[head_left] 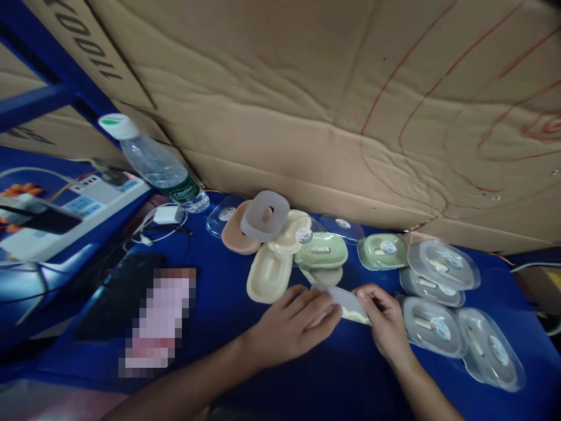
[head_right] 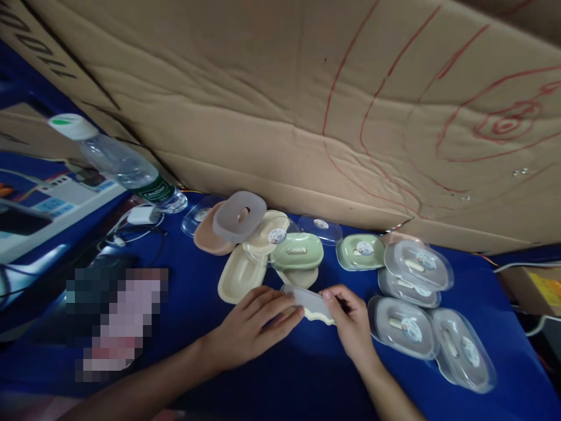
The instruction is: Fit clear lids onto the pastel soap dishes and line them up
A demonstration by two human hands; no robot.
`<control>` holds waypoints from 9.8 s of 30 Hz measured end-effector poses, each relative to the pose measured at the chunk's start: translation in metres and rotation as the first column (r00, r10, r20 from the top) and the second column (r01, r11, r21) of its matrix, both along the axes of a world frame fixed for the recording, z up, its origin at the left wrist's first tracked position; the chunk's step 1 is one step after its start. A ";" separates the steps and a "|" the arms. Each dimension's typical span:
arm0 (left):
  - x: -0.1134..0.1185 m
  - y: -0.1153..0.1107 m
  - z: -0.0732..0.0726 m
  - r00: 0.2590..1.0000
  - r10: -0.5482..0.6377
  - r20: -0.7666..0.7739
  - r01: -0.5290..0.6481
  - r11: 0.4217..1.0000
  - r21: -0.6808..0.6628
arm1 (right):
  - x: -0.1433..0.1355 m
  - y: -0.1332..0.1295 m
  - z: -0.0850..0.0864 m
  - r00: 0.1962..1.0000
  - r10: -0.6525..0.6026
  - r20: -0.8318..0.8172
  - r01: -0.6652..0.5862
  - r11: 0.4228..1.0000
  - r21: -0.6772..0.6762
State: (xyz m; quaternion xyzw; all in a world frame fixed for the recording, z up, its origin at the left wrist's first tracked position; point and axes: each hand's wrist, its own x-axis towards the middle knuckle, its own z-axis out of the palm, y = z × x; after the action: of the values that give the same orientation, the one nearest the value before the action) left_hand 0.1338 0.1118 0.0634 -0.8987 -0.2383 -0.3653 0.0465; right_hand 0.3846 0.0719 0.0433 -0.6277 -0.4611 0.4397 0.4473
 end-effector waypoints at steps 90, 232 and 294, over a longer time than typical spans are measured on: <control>-0.001 -0.041 0.018 0.963 0.215 0.160 -0.145 0.919 -0.366 | 0.008 -0.104 -0.034 0.414 -0.107 0.904 -0.531 0.778 0.335; 0.016 -0.054 -0.012 0.966 -0.047 0.254 0.250 0.408 -0.878 | 0.150 -0.004 0.040 0.296 -0.229 0.927 -0.231 0.925 0.302; -0.145 0.115 0.047 0.152 0.872 0.466 0.530 0.326 -0.783 | 0.014 0.045 0.056 0.784 -0.093 0.613 -0.387 0.700 0.600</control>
State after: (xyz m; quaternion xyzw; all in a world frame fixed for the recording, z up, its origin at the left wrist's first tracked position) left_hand -0.0117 0.2268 0.1105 -0.2202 -0.5042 -0.6143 -0.5656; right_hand 0.3989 0.1172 0.0989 -0.4747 -0.7604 0.0453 0.4409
